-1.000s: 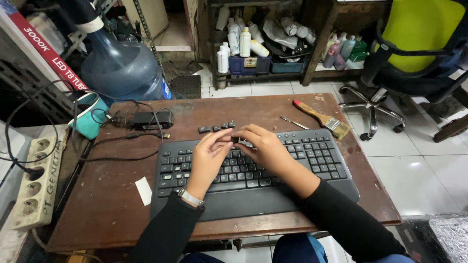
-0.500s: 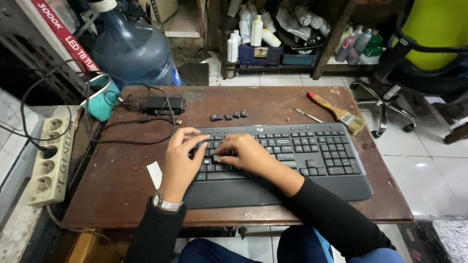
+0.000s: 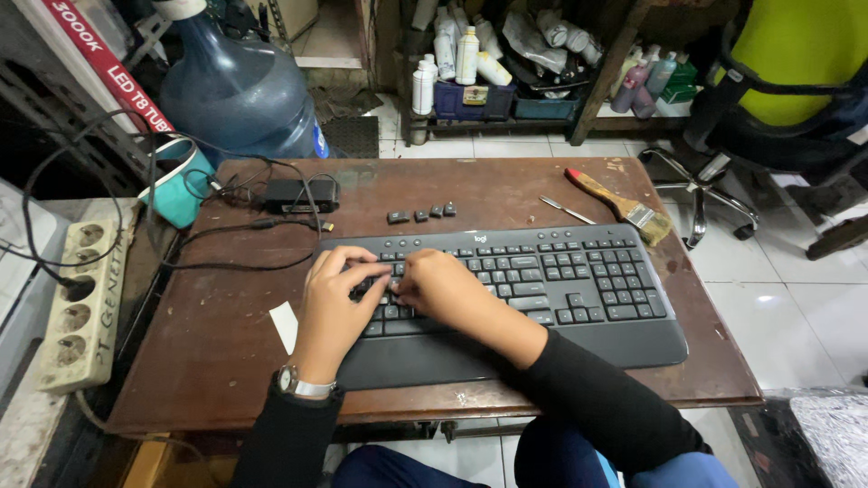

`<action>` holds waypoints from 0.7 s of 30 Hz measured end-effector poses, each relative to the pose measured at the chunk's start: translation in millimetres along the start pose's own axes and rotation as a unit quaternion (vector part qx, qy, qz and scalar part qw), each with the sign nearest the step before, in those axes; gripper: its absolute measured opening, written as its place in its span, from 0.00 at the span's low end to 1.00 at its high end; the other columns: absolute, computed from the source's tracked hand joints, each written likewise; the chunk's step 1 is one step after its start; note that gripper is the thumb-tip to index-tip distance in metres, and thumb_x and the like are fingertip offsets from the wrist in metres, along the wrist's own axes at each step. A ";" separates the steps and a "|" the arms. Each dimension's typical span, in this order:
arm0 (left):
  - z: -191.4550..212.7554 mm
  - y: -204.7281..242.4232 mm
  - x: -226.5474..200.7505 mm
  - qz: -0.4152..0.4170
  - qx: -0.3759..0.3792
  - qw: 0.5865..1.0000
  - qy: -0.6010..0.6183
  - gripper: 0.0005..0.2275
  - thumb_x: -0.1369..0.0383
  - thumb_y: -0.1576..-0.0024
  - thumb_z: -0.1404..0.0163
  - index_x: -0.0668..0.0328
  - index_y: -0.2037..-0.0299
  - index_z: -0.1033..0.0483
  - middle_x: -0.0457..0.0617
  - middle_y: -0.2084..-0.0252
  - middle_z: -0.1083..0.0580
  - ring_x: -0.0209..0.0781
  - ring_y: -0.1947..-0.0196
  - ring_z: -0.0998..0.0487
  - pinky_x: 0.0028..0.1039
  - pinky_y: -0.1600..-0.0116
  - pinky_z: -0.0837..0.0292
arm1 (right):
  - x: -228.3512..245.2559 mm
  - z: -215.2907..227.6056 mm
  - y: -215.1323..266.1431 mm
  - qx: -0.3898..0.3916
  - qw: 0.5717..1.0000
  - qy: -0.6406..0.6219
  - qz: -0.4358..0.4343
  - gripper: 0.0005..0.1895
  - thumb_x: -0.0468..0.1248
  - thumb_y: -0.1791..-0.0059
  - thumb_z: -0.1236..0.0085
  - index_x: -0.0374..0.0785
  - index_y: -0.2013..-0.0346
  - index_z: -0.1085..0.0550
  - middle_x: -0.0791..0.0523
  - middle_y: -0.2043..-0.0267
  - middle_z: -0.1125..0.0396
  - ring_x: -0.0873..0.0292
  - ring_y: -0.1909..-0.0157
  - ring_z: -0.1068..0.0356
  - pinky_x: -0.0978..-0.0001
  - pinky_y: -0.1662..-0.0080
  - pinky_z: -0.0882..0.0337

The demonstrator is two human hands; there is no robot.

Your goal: The person removes individual keycaps from a keyboard, cleans them with a brush, and places them back onto the keyboard. The person repeats this process for several keys.

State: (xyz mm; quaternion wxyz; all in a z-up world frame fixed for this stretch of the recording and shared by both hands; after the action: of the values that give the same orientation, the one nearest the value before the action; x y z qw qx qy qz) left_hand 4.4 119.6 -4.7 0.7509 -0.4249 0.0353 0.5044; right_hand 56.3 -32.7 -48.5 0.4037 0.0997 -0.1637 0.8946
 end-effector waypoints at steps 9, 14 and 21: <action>0.3 7.4 -3.7 0.080 0.118 0.987 -0.073 0.01 0.61 0.49 0.40 0.40 0.71 0.16 0.30 0.56 0.24 0.33 0.51 0.27 0.32 0.44 0.36 | 13.6 8.2 -5.8 0.044 0.998 0.003 -0.039 0.03 0.38 0.60 0.35 0.44 0.75 0.19 0.51 0.72 0.30 0.42 0.65 0.25 0.51 0.61 0.21; -2.6 9.0 -4.4 0.082 0.145 0.984 -0.069 0.02 0.61 0.50 0.40 0.41 0.71 0.16 0.31 0.55 0.24 0.34 0.50 0.27 0.33 0.43 0.37 | 1.8 -19.0 -19.4 0.041 0.998 0.021 -0.052 0.02 0.37 0.61 0.34 0.43 0.77 0.19 0.51 0.75 0.29 0.42 0.68 0.24 0.52 0.64 0.21; -13.9 12.3 7.3 0.076 0.156 0.980 -0.101 0.02 0.64 0.55 0.41 0.44 0.73 0.17 0.30 0.53 0.25 0.34 0.47 0.29 0.34 0.42 0.37 | 14.6 -40.6 -37.9 0.009 0.994 0.101 -0.030 0.01 0.32 0.60 0.36 0.38 0.77 0.21 0.49 0.80 0.31 0.44 0.73 0.25 0.51 0.69 0.23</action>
State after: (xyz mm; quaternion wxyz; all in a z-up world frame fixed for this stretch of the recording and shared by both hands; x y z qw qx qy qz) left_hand 3.6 117.1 -24.4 0.7670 -0.2450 0.0700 0.5888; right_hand 73.5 16.0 -73.5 0.4440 0.0170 -0.1112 0.8889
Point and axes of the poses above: each hand's wrist, its own y-axis away from the middle knuckle, its own z-axis out of the back of the hand, x = y × z, the point moved 5 cm from there along -y, towards the middle knuckle
